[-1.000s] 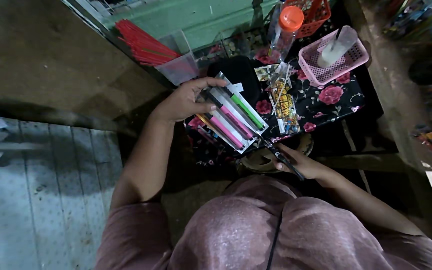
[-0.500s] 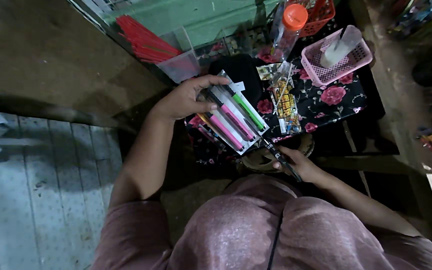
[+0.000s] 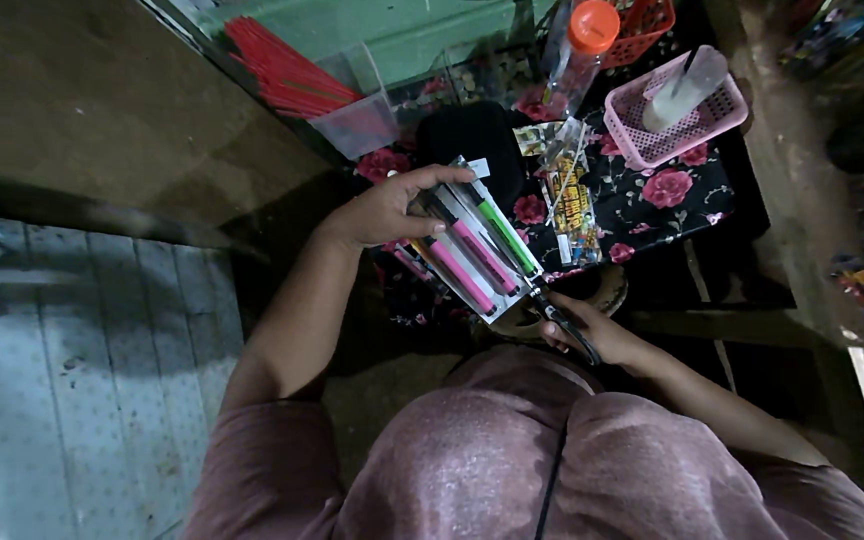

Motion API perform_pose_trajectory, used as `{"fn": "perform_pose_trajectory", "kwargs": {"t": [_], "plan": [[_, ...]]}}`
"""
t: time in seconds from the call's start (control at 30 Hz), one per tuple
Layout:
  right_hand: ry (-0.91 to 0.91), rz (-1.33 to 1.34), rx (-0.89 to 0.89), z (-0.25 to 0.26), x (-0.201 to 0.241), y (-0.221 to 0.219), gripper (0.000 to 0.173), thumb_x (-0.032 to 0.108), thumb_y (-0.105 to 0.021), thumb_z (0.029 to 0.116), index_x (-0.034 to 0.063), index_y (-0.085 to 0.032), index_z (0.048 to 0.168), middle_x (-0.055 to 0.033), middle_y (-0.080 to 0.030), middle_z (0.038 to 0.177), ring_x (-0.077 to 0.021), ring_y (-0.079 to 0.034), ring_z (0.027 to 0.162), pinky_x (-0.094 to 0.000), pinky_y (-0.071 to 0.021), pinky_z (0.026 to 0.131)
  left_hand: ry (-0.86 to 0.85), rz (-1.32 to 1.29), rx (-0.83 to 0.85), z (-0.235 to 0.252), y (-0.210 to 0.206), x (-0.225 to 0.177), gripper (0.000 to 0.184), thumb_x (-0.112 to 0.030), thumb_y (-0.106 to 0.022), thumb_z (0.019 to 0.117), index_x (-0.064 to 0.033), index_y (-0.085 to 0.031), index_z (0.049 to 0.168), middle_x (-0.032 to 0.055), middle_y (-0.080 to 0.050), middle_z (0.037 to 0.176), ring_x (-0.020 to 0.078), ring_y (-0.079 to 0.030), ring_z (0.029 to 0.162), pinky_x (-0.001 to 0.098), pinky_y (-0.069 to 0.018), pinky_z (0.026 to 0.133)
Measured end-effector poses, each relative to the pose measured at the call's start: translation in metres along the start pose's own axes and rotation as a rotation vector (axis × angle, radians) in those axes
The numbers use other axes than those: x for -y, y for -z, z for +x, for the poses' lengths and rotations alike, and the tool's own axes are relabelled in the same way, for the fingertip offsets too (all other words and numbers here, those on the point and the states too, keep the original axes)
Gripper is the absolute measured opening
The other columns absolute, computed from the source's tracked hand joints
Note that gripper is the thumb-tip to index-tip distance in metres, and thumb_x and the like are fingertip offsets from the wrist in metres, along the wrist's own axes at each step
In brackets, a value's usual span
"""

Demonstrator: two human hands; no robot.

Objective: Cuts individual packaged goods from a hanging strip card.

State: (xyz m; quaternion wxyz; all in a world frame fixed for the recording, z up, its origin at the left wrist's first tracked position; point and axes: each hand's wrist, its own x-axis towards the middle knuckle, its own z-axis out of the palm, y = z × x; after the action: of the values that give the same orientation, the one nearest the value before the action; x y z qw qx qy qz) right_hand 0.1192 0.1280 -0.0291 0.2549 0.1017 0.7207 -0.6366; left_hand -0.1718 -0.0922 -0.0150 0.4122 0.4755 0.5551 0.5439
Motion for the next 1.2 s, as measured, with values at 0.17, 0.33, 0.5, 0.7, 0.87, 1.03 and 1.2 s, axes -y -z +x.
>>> {"fn": "perform_pose_trajectory", "kwargs": {"t": [0.17, 0.33, 0.5, 0.7, 0.87, 1.03, 1.2], "plan": [[-0.012, -0.037, -0.04, 0.005, -0.001, -0.004, 0.048, 0.036, -0.06, 0.0999, -0.0011, -0.055, 0.129, 0.0041, -0.059, 0.077, 0.002, -0.056, 0.062, -0.0151, -0.0496, 0.06, 0.023, -0.037, -0.004, -0.001, 0.003, 0.011, 0.067, 0.003, -0.066, 0.0871, -0.0034, -0.043, 0.149, 0.0027, -0.056, 0.143, 0.0067, -0.063, 0.116, 0.0241, -0.0566, 0.094], [-0.013, 0.056, 0.027, 0.026, -0.011, -0.004, 0.054, 0.04, -0.057, 0.101, -0.0004, -0.048, 0.136, 0.0024, -0.062, 0.082, -0.0018, -0.06, 0.07, -0.019, -0.0532, 0.067, 0.117, -0.061, -0.06, -0.004, 0.006, 0.034, 0.07, 0.003, -0.065, 0.0863, -0.0057, -0.04, 0.151, 0.0028, -0.056, 0.143, 0.0065, -0.064, 0.113, 0.0243, -0.0574, 0.091], [-0.063, 0.192, 0.122, 0.054, -0.034, 0.001, 0.044, 0.035, -0.051, 0.1035, 0.002, -0.048, 0.133, 0.004, -0.059, 0.079, -0.0016, -0.057, 0.066, -0.0172, -0.0504, 0.064, 0.231, -0.077, -0.11, -0.012, 0.009, 0.069, 0.071, 0.006, -0.063, 0.0865, -0.0075, -0.04, 0.153, 0.0053, -0.052, 0.147, 0.0072, -0.063, 0.114, 0.0252, -0.0552, 0.093], [-0.256, 0.213, 0.152, 0.07, -0.077, 0.008, 0.032, 0.031, -0.045, 0.1087, 0.0062, -0.052, 0.129, 0.0039, -0.057, 0.078, -0.0028, -0.058, 0.064, -0.0172, -0.0518, 0.062, 0.434, -0.123, -0.257, -0.037, 0.014, 0.149, 0.071, 0.008, -0.057, 0.0905, -0.012, -0.038, 0.156, 0.0131, -0.047, 0.152, 0.018, -0.062, 0.118, 0.035, -0.0544, 0.096], [-0.23, 0.16, 0.257, 0.086, -0.084, 0.01, 0.046, 0.037, -0.049, 0.1056, 0.0059, -0.047, 0.14, 0.0034, -0.059, 0.083, -0.0039, -0.059, 0.068, -0.0195, -0.0524, 0.064, 0.445, -0.168, -0.231, -0.046, 0.01, 0.161, 0.076, 0.002, -0.063, 0.0877, -0.0135, -0.036, 0.157, 0.0142, -0.051, 0.149, 0.0195, -0.061, 0.119, 0.0367, -0.0537, 0.098], [-0.159, 0.217, 0.352, 0.091, -0.08, 0.012, 0.055, 0.053, -0.052, 0.1001, 0.0104, -0.051, 0.135, 0.0057, -0.062, 0.083, -0.0034, -0.061, 0.07, -0.0192, -0.0541, 0.066, 0.434, -0.193, -0.202, -0.057, 0.014, 0.142, 0.08, 0.004, -0.061, 0.0867, -0.0141, -0.031, 0.159, 0.0109, -0.045, 0.153, 0.0168, -0.058, 0.125, 0.0344, -0.0519, 0.101], [-0.185, 0.274, 0.419, 0.08, -0.07, 0.019, 0.062, 0.065, -0.053, 0.0956, 0.0137, -0.057, 0.13, 0.0068, -0.062, 0.079, -0.0031, -0.063, 0.065, -0.018, -0.0553, 0.062, 0.442, -0.129, -0.191, -0.066, 0.023, 0.128, 0.082, 0.005, -0.061, 0.0866, -0.0172, -0.032, 0.16, 0.0074, -0.038, 0.161, 0.0177, -0.055, 0.131, 0.0362, -0.0508, 0.103]]}}
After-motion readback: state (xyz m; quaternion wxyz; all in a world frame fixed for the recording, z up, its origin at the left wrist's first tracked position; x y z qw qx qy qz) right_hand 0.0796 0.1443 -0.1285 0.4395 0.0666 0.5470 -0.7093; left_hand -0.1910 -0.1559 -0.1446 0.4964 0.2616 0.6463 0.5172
